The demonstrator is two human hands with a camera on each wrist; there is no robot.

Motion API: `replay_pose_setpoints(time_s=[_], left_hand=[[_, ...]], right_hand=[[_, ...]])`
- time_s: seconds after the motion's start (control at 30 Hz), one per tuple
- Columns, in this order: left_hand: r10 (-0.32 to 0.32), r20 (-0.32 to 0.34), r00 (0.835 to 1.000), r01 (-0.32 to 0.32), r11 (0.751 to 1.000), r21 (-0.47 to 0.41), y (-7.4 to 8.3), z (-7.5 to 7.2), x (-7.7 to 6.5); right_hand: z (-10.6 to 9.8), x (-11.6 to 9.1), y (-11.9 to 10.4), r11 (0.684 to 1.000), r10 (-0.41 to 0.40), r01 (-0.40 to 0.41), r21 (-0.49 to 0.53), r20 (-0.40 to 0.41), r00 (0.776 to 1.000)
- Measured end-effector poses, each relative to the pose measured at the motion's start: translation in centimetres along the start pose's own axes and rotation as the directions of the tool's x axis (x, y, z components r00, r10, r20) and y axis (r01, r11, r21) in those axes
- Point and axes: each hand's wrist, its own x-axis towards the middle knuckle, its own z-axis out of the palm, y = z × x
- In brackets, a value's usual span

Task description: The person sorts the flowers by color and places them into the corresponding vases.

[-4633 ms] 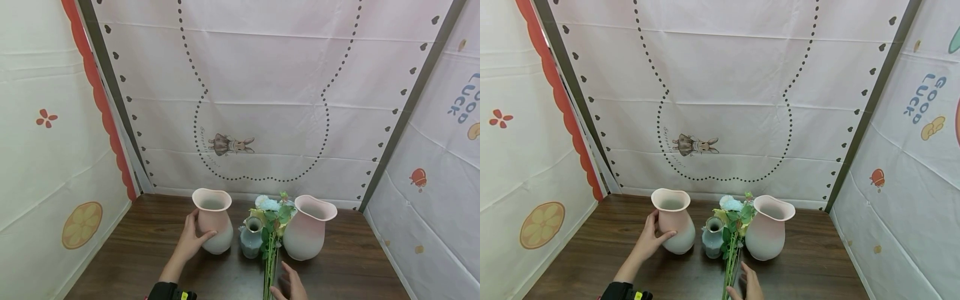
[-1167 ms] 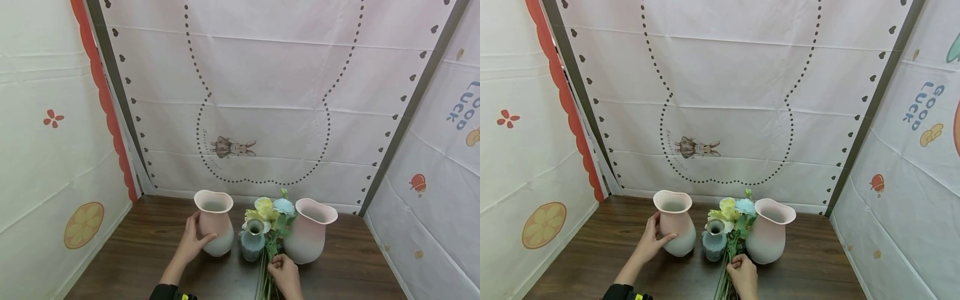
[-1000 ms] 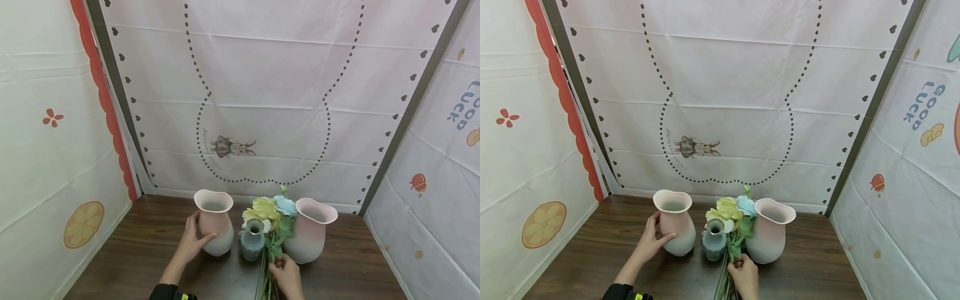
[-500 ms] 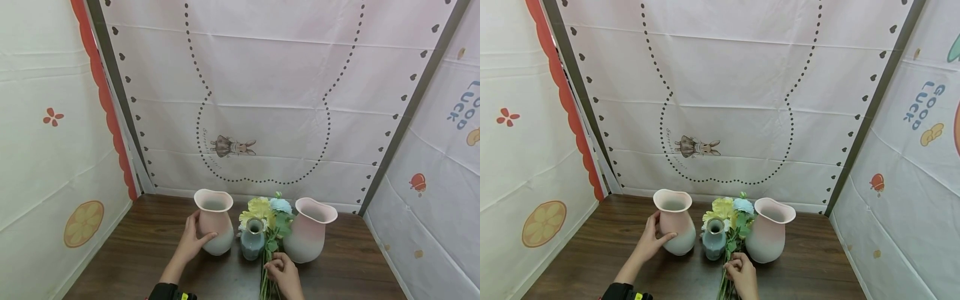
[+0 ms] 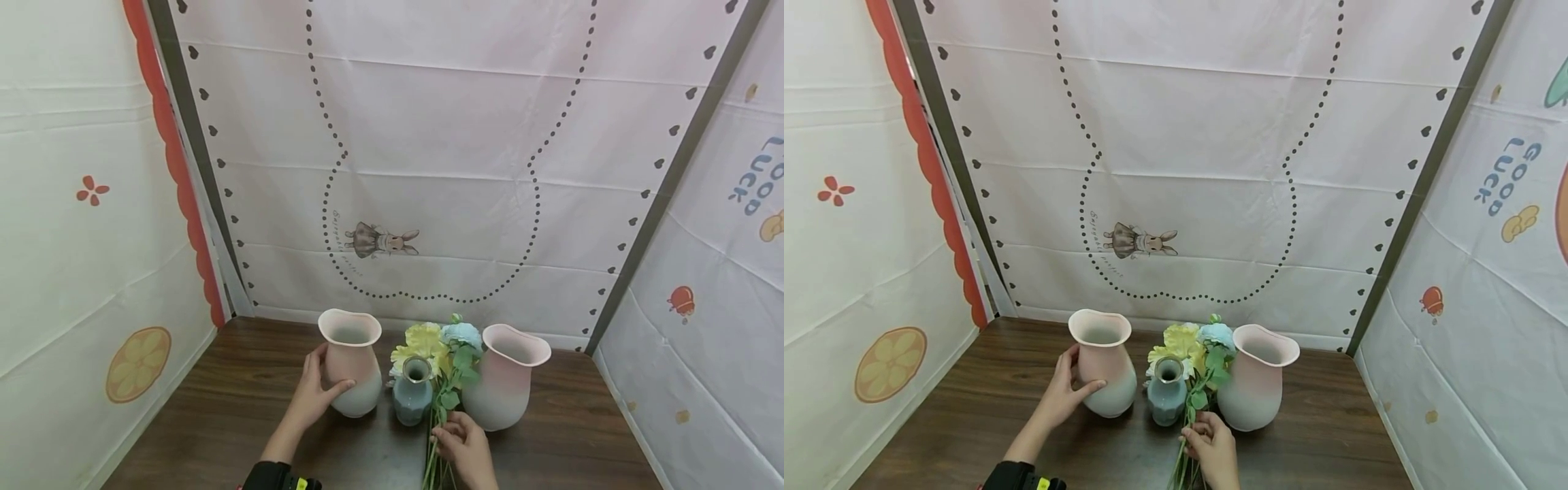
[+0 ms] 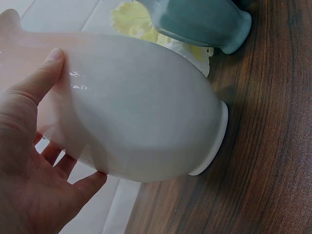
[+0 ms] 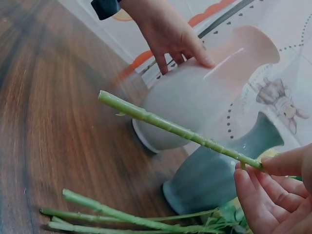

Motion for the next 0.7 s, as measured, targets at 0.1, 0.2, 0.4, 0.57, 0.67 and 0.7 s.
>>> replay_pose_setpoints(time_s=[0.1, 0.2, 0.4, 0.57, 0.67, 0.7], left_hand=[[-0.007, 0.004, 1.000, 0.007, 1.000, -0.002, 0.0, 0.0, 0.0], [-0.008, 0.005, 1.000, 0.008, 1.000, -0.004, 0.0, 0.0, 0.0], [0.002, -0.001, 1.000, -0.002, 1.000, 0.001, 0.0, 0.0, 0.0], [0.012, -0.005, 1.000, -0.012, 1.000, 0.000, 0.0, 0.0, -0.1], [0.005, -0.005, 1.000, -0.005, 1.000, 0.002, 0.0, 0.1, -0.1], [0.002, -0.004, 1.000, -0.002, 1.000, 0.002, 0.0, 0.1, -0.1]], right_hand=[[0.0, -0.3, -0.4, 1.000, -0.003, 0.003, 0.008, 0.004, 1.000], [0.0, -0.6, -0.9, 1.000, -0.002, 0.002, 0.012, 0.007, 1.000], [0.0, -1.5, -2.0, 1.000, -0.026, 0.026, -0.004, -0.007, 1.000], [0.0, -2.0, -2.6, 0.999, -0.048, 0.048, -0.023, -0.009, 0.999], [0.0, -2.2, -2.8, 0.999, -0.049, 0.049, -0.020, -0.003, 0.999], [0.0, -2.2, -2.8, 0.999, -0.048, 0.048, -0.019, 0.001, 0.999]])
